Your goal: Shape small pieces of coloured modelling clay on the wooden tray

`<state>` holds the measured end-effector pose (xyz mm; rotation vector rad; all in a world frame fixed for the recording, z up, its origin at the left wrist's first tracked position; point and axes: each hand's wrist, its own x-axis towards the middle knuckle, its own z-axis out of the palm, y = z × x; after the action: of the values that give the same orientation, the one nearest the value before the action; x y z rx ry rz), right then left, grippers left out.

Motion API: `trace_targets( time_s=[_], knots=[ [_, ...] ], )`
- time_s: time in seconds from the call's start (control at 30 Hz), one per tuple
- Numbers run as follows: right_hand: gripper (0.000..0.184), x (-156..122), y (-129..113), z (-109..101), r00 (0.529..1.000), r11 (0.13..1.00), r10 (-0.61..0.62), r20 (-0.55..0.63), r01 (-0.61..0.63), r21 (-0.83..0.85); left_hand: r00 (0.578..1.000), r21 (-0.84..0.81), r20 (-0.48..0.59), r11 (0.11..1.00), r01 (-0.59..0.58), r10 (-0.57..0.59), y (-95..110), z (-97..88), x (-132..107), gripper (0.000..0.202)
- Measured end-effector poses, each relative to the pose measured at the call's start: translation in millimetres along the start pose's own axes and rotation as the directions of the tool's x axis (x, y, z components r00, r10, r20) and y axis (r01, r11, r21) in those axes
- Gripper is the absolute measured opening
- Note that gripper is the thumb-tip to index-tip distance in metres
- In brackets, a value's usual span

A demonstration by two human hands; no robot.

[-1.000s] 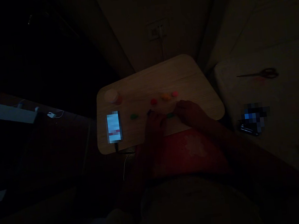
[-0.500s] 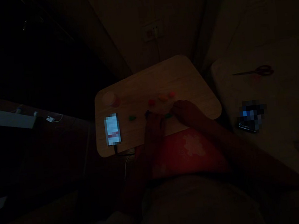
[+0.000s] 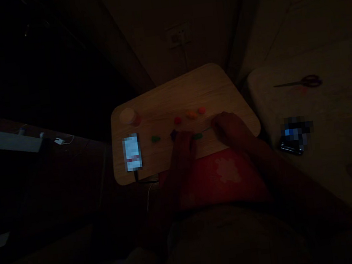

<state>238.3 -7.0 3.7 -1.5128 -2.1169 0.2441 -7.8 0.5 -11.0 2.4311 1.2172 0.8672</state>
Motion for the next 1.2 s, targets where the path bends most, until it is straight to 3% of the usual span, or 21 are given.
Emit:
trace_targets(
  time_s=[0.27, 0.4, 0.63, 0.97, 1.2],
  knots=[
    [0.033, -19.1, -11.6, -12.3, 0.98, 0.967, 0.19, -0.051, -0.178, 0.185, 0.998, -0.075, 0.008, 0.995, 0.058, -0.058, 1.5, 4.7, 3.1, 0.019],
    [0.039, -25.9, -13.1, -16.1, 0.975, 0.972, 0.22, 0.017, -0.22, 0.081, 1.0, -0.063, -0.01, 0.998, -0.022, 0.021, 3.3, -6.5, -0.3, 0.015],
    [0.04, -28.9, -11.3, -12.0, 0.992, 0.995, 0.099, 0.082, -0.1, -0.002, 0.972, -0.069, 0.115, 0.978, -0.196, 0.203, -6.3, -15.6, -8.9, 0.039],
    [0.041, -15.2, -33.7, -11.2, 0.968, 0.974, 0.204, 0.145, -0.186, -0.126, 0.965, -0.03, 0.166, 0.98, -0.199, 0.201, -5.9, -16.8, -6.0, 0.042],
    [0.048, -3.4, -41.6, -15.1, 0.952, 0.959, 0.21, 0.221, -0.157, -0.235, 0.963, -0.026, 0.181, 0.98, -0.199, 0.2, -4.3, -16.6, -3.2, 0.044]
  ],
)
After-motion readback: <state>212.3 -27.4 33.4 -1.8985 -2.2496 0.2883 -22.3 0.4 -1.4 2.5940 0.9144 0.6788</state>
